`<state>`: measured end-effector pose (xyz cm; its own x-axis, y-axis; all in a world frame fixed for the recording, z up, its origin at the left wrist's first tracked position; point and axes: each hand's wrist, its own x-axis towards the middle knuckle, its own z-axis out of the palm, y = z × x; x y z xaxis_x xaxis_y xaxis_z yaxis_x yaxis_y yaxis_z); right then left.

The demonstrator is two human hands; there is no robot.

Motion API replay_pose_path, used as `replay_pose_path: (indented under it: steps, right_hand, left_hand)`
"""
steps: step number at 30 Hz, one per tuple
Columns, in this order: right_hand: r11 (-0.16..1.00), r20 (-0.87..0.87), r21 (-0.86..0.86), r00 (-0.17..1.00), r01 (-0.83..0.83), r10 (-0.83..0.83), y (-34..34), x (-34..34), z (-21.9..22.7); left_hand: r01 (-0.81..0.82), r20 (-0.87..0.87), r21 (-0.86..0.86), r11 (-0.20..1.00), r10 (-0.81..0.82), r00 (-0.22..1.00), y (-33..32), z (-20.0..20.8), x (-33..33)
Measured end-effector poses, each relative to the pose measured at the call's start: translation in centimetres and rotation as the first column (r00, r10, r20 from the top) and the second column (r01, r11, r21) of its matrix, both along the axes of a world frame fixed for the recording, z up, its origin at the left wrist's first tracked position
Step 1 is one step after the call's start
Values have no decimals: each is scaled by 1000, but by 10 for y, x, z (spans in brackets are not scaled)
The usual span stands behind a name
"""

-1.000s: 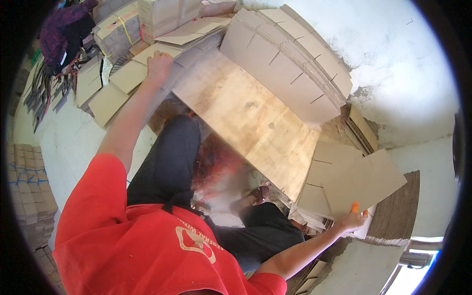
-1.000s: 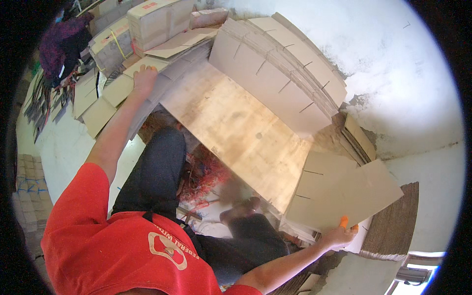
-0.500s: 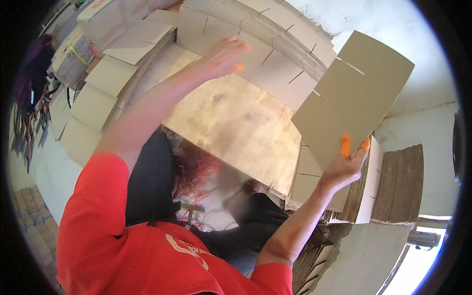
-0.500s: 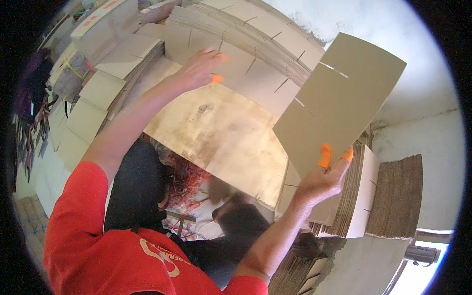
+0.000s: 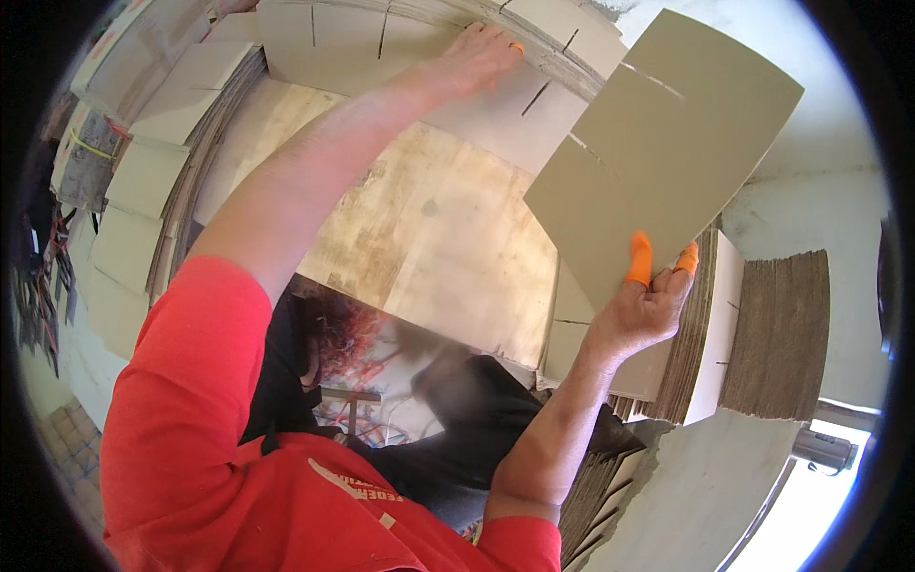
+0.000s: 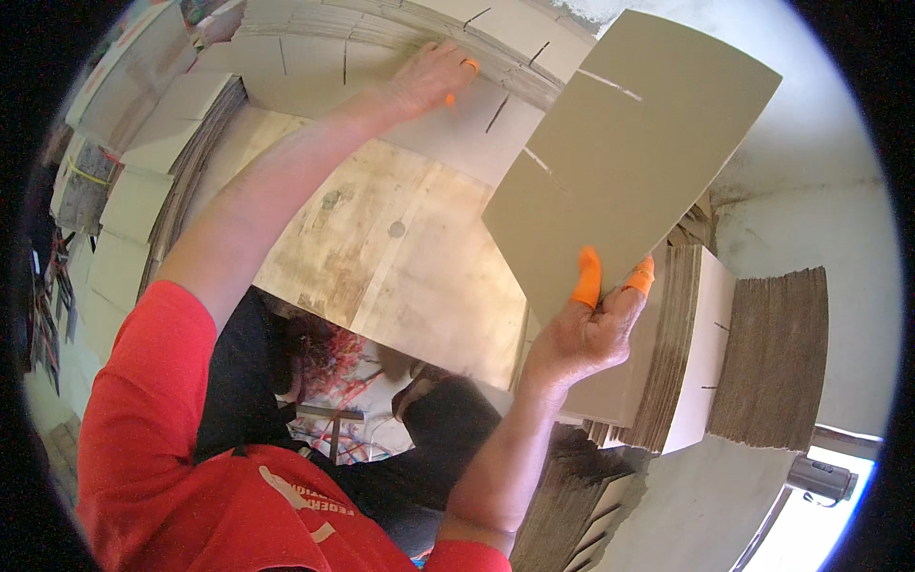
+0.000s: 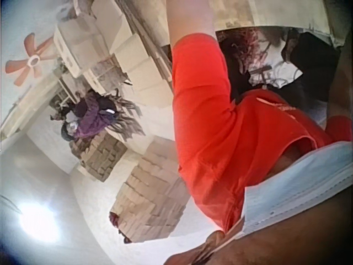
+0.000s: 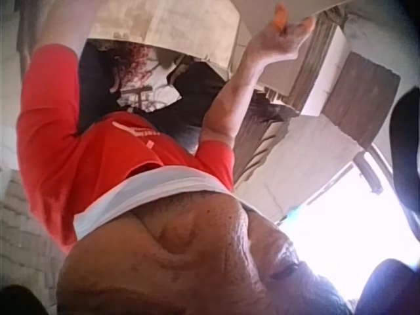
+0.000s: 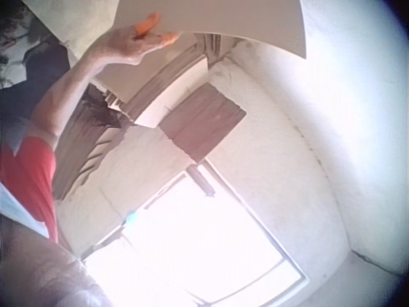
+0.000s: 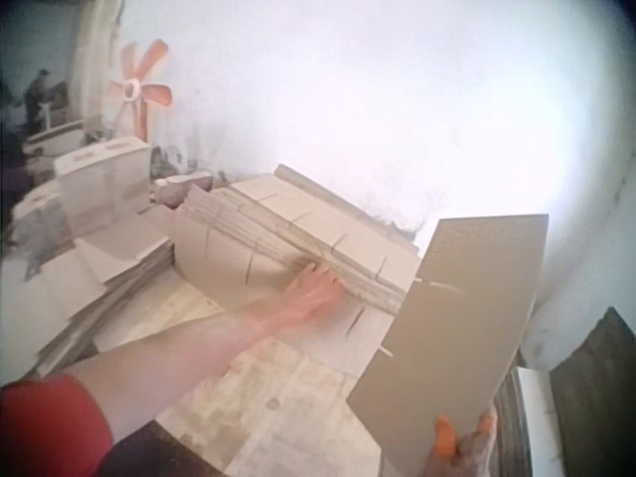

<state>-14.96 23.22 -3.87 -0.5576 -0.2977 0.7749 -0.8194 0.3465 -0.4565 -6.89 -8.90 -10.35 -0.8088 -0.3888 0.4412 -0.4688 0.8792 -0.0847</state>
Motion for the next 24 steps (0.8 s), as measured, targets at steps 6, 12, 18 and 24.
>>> replay_pose_path:
  steps: [6, 12, 18, 24]
  right_hand:
    - [999, -16, -28, 1000, -23, 23, -8, 4, 7]
    - [999, -56, -25, 998, -27, 25, -7, 5, 0]
    - [997, 20, -54, 998, -57, 58, -3, 7, -1]
    - [999, -21, -16, 999, -31, 31, 3, 7, -3]
  left_hand:
    - [116, -98, 1, 993, -115, 989, 6, 2, 12]
    - [1, -61, 353, 936, 22, 998, 17, 12, 15]
    - [92, 0, 24, 995, -92, 996, 6, 2, 9]
    - [164, -173, -201, 966, -200, 964, 6, -12, 12]
